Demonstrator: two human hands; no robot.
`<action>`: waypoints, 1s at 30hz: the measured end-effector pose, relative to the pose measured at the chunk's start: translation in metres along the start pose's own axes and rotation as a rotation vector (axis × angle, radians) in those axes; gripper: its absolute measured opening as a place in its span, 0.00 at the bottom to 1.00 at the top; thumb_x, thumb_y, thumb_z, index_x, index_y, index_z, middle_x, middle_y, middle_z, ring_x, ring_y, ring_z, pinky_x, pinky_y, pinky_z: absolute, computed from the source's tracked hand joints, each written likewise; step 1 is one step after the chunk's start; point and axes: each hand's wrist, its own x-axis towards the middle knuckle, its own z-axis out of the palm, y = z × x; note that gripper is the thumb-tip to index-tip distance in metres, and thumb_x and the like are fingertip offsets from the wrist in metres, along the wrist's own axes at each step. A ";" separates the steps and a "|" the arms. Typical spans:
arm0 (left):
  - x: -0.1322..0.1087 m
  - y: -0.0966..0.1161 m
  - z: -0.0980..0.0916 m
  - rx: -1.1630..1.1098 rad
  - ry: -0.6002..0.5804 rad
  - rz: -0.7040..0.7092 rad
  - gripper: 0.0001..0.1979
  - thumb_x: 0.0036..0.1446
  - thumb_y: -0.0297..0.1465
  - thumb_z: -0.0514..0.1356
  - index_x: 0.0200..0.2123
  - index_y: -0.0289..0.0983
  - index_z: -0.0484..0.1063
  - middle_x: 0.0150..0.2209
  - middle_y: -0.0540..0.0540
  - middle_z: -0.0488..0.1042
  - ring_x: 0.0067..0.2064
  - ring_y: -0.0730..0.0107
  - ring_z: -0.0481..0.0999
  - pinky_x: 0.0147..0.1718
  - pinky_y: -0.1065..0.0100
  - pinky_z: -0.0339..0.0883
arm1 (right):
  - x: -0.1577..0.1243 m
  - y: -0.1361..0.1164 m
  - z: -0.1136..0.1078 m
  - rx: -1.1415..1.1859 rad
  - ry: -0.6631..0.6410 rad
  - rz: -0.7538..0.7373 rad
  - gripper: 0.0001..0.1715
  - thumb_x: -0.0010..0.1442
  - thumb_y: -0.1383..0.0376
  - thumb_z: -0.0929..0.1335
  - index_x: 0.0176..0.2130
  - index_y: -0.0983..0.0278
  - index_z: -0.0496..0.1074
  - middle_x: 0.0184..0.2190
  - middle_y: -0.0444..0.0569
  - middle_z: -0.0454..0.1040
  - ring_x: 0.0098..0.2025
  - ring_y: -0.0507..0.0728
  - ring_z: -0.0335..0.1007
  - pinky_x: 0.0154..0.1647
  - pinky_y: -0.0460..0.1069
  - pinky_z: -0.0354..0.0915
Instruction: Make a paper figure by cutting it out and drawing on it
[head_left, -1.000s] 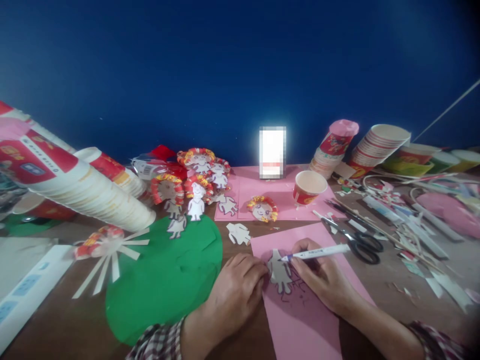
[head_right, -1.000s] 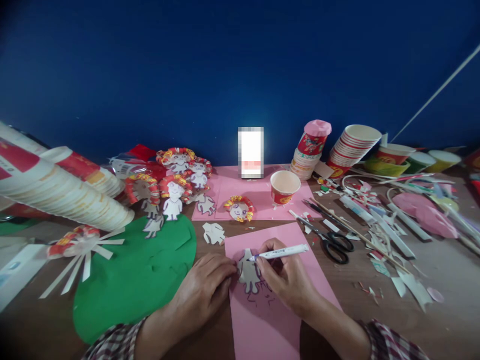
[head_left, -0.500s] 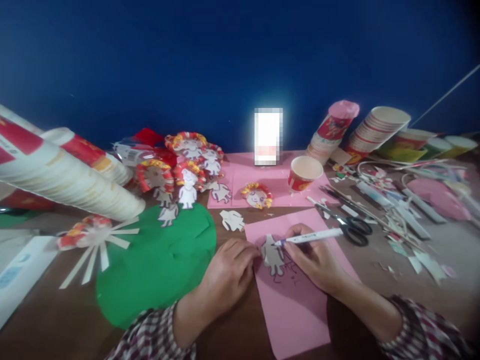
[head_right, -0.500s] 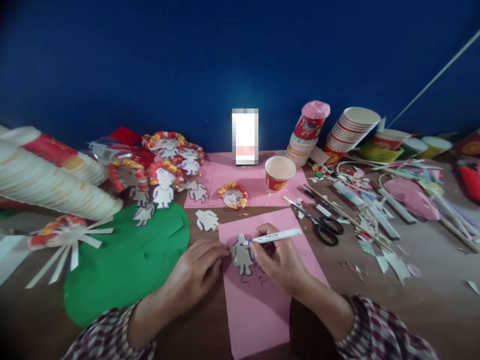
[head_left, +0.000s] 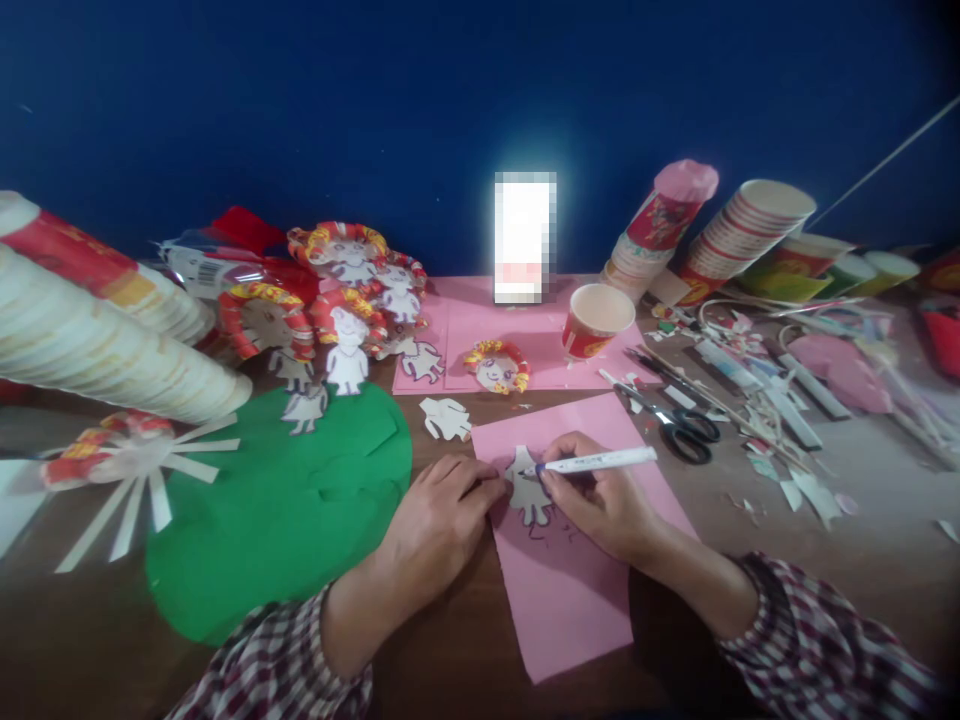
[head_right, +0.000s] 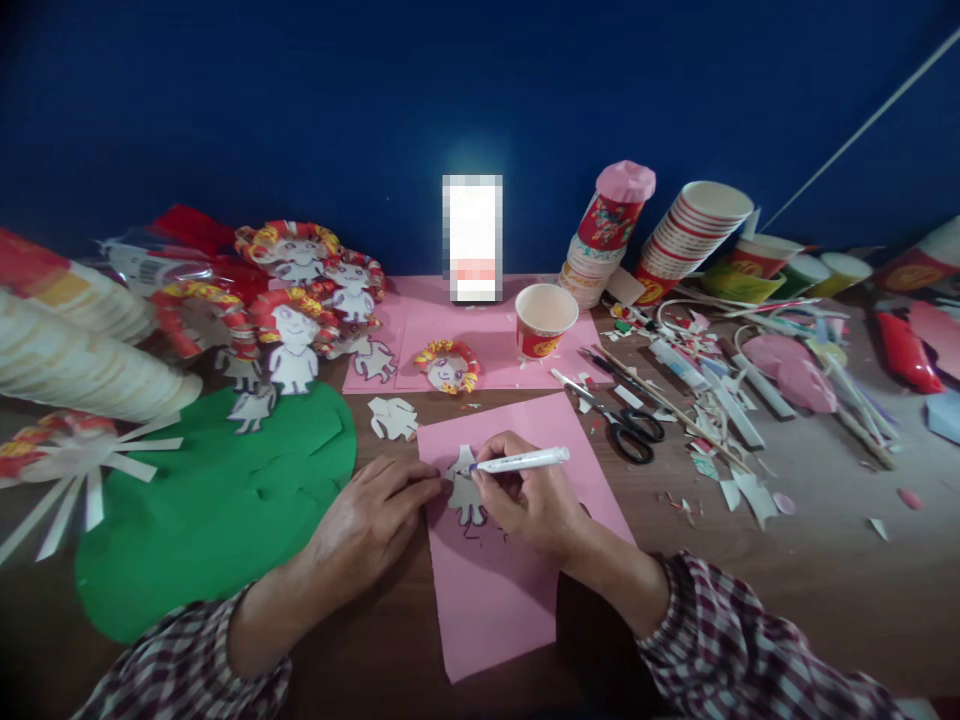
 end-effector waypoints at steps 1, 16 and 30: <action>0.000 0.000 0.000 0.008 0.000 0.003 0.13 0.60 0.21 0.52 0.45 0.35 0.70 0.44 0.42 0.72 0.46 0.61 0.70 0.43 0.57 0.69 | 0.000 0.001 0.000 -0.014 -0.015 -0.008 0.05 0.62 0.63 0.64 0.35 0.62 0.64 0.22 0.40 0.64 0.19 0.48 0.61 0.18 0.42 0.58; -0.003 -0.001 0.000 0.085 -0.073 0.016 0.12 0.60 0.22 0.51 0.45 0.35 0.70 0.49 0.43 0.71 0.48 0.60 0.67 0.46 0.57 0.68 | -0.002 0.001 -0.003 -0.502 0.071 -0.477 0.05 0.61 0.68 0.66 0.40 0.62 0.67 0.33 0.49 0.75 0.36 0.56 0.71 0.38 0.50 0.68; -0.003 0.001 0.000 0.152 -0.111 0.039 0.14 0.60 0.24 0.53 0.48 0.35 0.69 0.48 0.42 0.72 0.48 0.60 0.68 0.45 0.57 0.67 | -0.003 0.007 -0.006 -0.678 0.032 -0.605 0.14 0.60 0.73 0.63 0.46 0.61 0.69 0.32 0.47 0.77 0.34 0.55 0.73 0.38 0.50 0.69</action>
